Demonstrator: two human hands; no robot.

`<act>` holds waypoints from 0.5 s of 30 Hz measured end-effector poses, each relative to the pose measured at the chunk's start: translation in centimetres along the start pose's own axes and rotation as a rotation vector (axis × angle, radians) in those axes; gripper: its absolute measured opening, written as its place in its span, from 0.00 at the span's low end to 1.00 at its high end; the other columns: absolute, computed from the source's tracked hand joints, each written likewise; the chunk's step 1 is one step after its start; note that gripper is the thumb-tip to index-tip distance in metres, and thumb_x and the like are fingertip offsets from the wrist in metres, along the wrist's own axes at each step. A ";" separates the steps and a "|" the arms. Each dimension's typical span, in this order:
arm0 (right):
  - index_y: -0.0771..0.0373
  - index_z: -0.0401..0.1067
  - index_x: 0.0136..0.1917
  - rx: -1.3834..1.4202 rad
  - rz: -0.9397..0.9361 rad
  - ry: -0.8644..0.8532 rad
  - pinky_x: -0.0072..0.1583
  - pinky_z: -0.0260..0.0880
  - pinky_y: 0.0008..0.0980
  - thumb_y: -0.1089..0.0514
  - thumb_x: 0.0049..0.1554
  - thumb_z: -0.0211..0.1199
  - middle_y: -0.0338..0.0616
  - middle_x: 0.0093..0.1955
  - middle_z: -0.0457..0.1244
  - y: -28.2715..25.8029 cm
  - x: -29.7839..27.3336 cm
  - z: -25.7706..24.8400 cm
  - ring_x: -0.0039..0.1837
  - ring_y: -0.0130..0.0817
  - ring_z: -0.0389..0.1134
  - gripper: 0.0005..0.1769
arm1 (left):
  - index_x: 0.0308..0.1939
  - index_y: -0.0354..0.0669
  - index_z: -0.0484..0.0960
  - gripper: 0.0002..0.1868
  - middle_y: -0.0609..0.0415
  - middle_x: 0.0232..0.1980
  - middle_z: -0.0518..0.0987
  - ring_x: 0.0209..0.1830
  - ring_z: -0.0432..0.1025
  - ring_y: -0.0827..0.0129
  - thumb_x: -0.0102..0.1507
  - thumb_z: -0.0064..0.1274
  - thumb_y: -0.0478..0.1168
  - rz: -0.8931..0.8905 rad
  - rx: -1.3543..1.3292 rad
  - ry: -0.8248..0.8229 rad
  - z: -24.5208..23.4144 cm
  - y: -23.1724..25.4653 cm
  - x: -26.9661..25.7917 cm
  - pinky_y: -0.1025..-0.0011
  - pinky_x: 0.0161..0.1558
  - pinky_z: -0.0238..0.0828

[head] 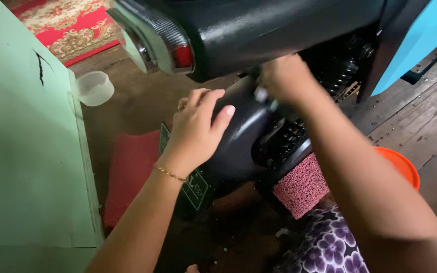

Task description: The person cleans the rear section of a scooter using a cloth and soapy water. They wipe the rear fender, suspension springs, and license plate area, repeatedly dipping the cloth into a small orange bowl of soapy water.

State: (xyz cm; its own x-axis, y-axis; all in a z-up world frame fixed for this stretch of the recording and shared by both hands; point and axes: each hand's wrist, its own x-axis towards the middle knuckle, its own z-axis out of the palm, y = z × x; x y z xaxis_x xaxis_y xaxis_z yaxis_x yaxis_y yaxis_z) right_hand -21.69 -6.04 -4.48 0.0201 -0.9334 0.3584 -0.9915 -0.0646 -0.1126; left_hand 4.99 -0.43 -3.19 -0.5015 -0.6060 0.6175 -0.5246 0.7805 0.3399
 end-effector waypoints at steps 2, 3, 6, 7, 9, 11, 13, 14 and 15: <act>0.62 0.77 0.60 0.152 -0.151 0.335 0.58 0.71 0.50 0.67 0.59 0.51 0.59 0.59 0.69 2.9 2.3 1.7 0.60 0.56 0.70 0.20 | 0.61 0.40 0.77 0.23 0.44 0.60 0.74 0.57 0.71 0.45 0.68 0.51 0.51 0.000 0.026 -0.024 0.4 -0.3 0.2 0.50 0.56 0.68; 0.62 0.77 0.60 0.130 -0.130 0.321 0.57 0.71 0.51 0.65 0.59 0.52 0.59 0.59 0.69 3.4 3.4 2.1 0.59 0.58 0.70 0.19 | 0.61 0.40 0.77 0.24 0.43 0.59 0.74 0.57 0.71 0.45 0.67 0.52 0.51 -0.001 0.040 -0.037 0.5 -0.4 0.4 0.50 0.55 0.68; 0.64 0.75 0.60 0.100 0.094 0.221 0.55 0.69 0.53 0.56 0.62 0.54 0.62 0.58 0.68 1.9 2.8 1.6 0.57 0.61 0.69 0.17 | 0.63 0.42 0.76 0.24 0.43 0.60 0.75 0.56 0.71 0.44 0.70 0.49 0.52 -0.029 -0.018 0.009 0.7 -0.4 0.5 0.50 0.55 0.69; 0.65 0.74 0.60 0.107 0.262 0.154 0.56 0.69 0.53 0.52 0.62 0.54 0.64 0.57 0.67 0.3 1.7 1.0 0.57 0.61 0.69 0.19 | 0.63 0.42 0.76 0.23 0.43 0.60 0.75 0.56 0.71 0.44 0.71 0.48 0.52 -0.024 -0.021 0.013 0.5 -0.5 0.5 0.50 0.56 0.69; 0.65 0.72 0.60 0.126 0.411 0.105 0.58 0.69 0.55 0.49 0.65 0.53 0.65 0.57 0.66 -3.4 -1.3 -0.2 0.59 0.63 0.68 0.19 | 0.64 0.42 0.76 0.23 0.42 0.61 0.75 0.57 0.71 0.44 0.73 0.45 0.53 -0.013 -0.031 0.033 0.4 -0.9 0.8 0.50 0.58 0.69; 0.64 0.70 0.63 0.117 0.192 0.365 0.66 0.66 0.60 0.56 0.64 0.56 0.64 0.63 0.64 -7.7 -6.4 0.6 0.66 0.63 0.66 0.16 | 0.64 0.42 0.76 0.23 0.42 0.62 0.75 0.59 0.71 0.43 0.75 0.41 0.54 -0.011 -0.044 0.037 0.9 -1.3 1.2 0.49 0.61 0.68; 0.65 0.65 0.71 0.189 -0.065 0.652 0.76 0.57 0.63 0.62 0.61 0.62 0.62 0.74 0.59 -10.8 -10.9 1.6 0.77 0.65 0.57 0.25 | 0.64 0.42 0.76 0.24 0.42 0.63 0.75 0.61 0.71 0.43 0.76 0.39 0.55 -0.024 -0.064 0.024 1.5 -1.1 1.8 0.49 0.62 0.67; 0.64 0.61 0.77 0.292 -0.116 0.697 0.77 0.52 0.65 0.64 0.62 0.63 0.60 0.80 0.54 -12.4 -13.1 2.5 0.83 0.67 0.51 0.32 | 0.64 0.43 0.76 0.24 0.41 0.63 0.74 0.62 0.71 0.43 0.76 0.38 0.55 -0.040 -0.076 0.015 1.8 -0.7 2.1 0.49 0.63 0.66; 0.65 0.61 0.77 0.347 -0.125 0.616 0.76 0.45 0.72 0.62 0.59 0.64 0.63 0.80 0.51 -13.7 -15.4 3.3 0.82 0.72 0.45 0.34 | 0.63 0.43 0.76 0.24 0.41 0.63 0.74 0.62 0.70 0.44 0.76 0.38 0.56 -0.056 -0.089 0.005 2.3 -0.3 2.4 0.49 0.63 0.66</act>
State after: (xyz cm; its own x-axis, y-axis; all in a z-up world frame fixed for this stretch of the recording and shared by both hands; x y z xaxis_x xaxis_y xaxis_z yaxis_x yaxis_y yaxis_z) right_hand -7.99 8.07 -11.50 -0.0469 -0.5491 0.8345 -0.8863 -0.3624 -0.2882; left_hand 2.33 -2.45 -3.42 -0.4695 -0.6488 0.5989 -0.4889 0.7558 0.4356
